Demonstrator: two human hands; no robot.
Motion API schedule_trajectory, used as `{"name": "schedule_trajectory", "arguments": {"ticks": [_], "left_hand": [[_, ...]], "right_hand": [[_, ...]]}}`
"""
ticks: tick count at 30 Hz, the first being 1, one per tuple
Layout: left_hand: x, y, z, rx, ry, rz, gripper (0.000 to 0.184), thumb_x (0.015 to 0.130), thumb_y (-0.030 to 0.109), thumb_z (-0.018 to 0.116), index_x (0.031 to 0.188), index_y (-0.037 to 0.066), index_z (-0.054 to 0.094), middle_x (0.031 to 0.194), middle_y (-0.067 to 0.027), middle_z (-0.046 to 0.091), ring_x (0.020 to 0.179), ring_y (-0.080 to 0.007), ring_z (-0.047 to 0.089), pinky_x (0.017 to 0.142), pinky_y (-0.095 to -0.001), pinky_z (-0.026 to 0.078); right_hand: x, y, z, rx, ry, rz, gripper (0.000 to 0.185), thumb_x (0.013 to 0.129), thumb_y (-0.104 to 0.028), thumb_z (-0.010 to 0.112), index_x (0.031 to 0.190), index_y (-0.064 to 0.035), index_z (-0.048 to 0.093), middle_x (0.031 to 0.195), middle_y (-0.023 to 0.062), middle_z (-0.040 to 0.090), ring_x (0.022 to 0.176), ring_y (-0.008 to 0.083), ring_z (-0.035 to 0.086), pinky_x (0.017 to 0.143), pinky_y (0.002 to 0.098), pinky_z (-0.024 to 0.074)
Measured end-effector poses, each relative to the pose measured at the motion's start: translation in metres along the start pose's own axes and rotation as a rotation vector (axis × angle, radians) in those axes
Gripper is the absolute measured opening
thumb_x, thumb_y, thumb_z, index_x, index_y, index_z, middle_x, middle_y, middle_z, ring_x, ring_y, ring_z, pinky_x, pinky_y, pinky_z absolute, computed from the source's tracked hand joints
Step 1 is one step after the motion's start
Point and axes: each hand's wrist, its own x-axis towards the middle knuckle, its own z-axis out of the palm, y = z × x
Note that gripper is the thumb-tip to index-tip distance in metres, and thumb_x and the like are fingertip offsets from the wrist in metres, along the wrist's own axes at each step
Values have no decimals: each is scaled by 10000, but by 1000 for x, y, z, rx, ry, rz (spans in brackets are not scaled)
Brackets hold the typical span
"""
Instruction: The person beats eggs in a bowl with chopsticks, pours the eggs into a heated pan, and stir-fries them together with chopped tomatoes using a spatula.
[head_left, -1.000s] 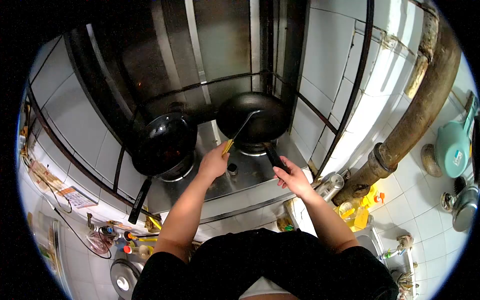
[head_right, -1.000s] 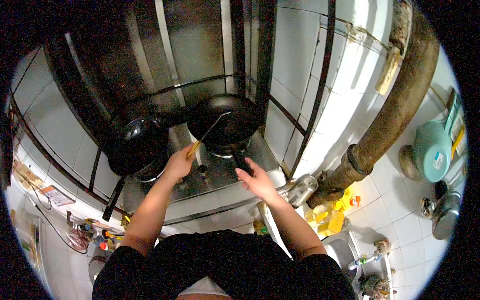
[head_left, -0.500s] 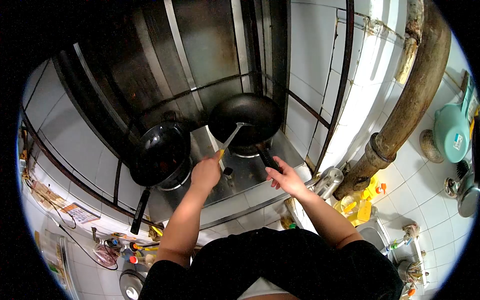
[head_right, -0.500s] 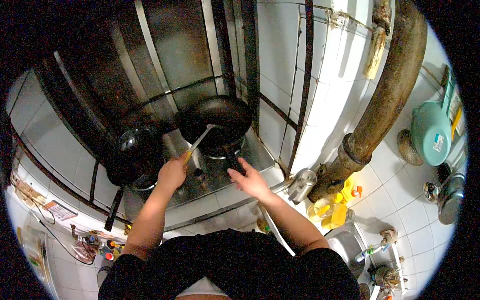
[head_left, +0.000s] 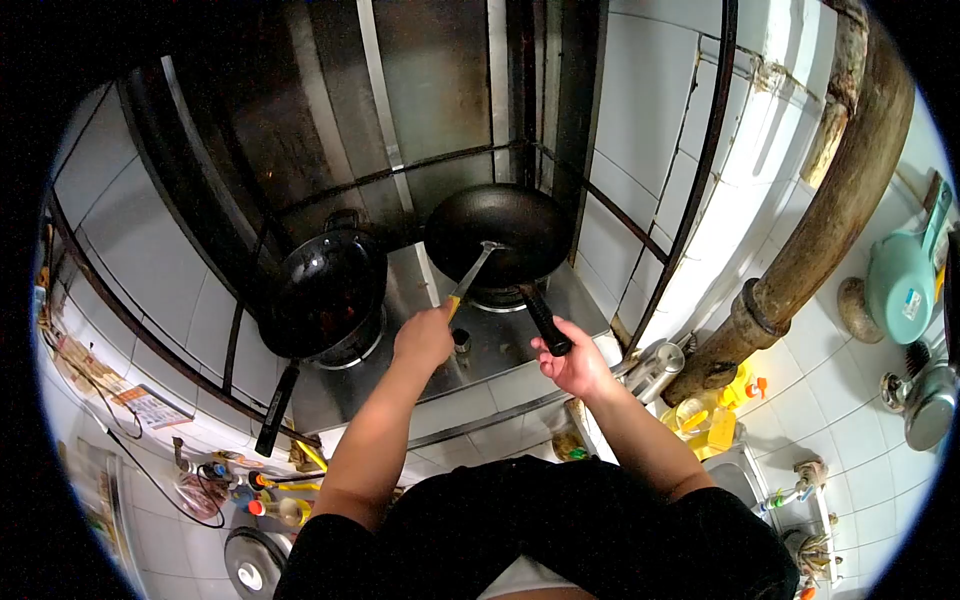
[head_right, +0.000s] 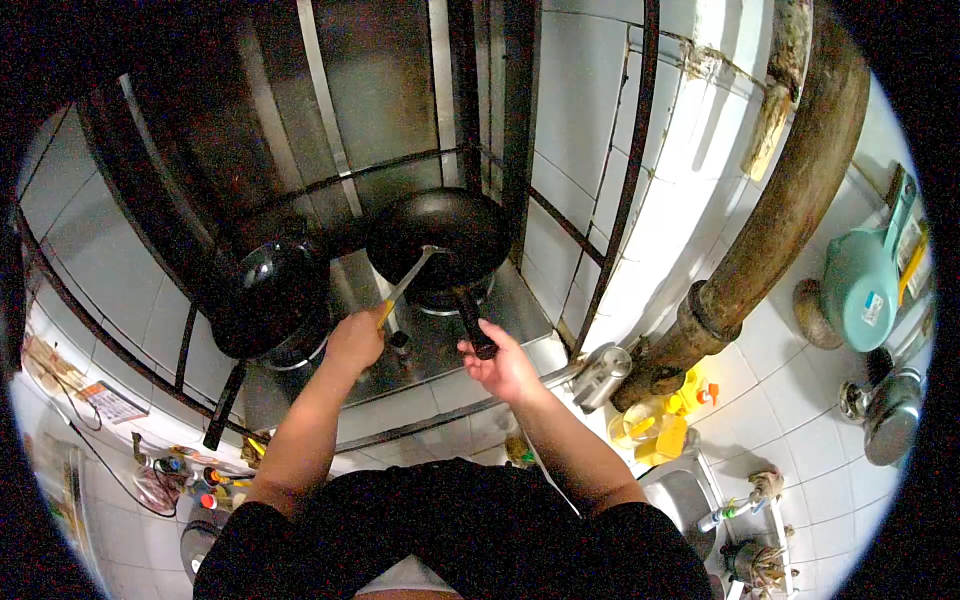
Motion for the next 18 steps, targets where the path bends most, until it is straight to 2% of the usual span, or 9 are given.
{"name": "schedule_trajectory", "arguments": {"ticks": [3, 9, 14, 18], "left_hand": [[1, 0, -1, -13, -10, -1, 509, 791, 80, 511, 1293, 161, 477, 979, -208, 627, 915, -353, 615, 782, -453, 500], [8, -3, 5, -11, -18, -10, 519, 797, 95, 522, 1307, 172, 464, 1014, -204, 623, 925, -349, 614, 793, -448, 498], [7, -7, 9, -4, 21, 16, 527, 801, 125, 552, 1317, 179, 456, 998, -193, 630, 909, -340, 620, 786, -439, 504], [7, -11, 11, 2, 83, 35, 484, 780, 112, 536, 1256, 195, 514, 927, -200, 635, 840, -355, 624, 736, -448, 513]], "right_hand": [[10, 0, -2, 130, -28, 48, 216, 856, -275, 586, 969, -110, 504, 765, 68, 609, 583, 147, 528, 522, 234, 431], [13, 3, 0, 117, -41, -21, 120, 872, -194, 553, 914, -105, 484, 700, 46, 553, 562, 127, 472, 481, 204, 398], [9, 6, 11, 95, 61, -67, 92, 887, -169, 529, 916, -119, 457, 695, 40, 524, 547, 114, 429, 453, 203, 351], [9, 7, 15, 74, 117, -91, 79, 892, -157, 523, 912, -127, 453, 696, 39, 521, 544, 109, 425, 445, 198, 334]]}}
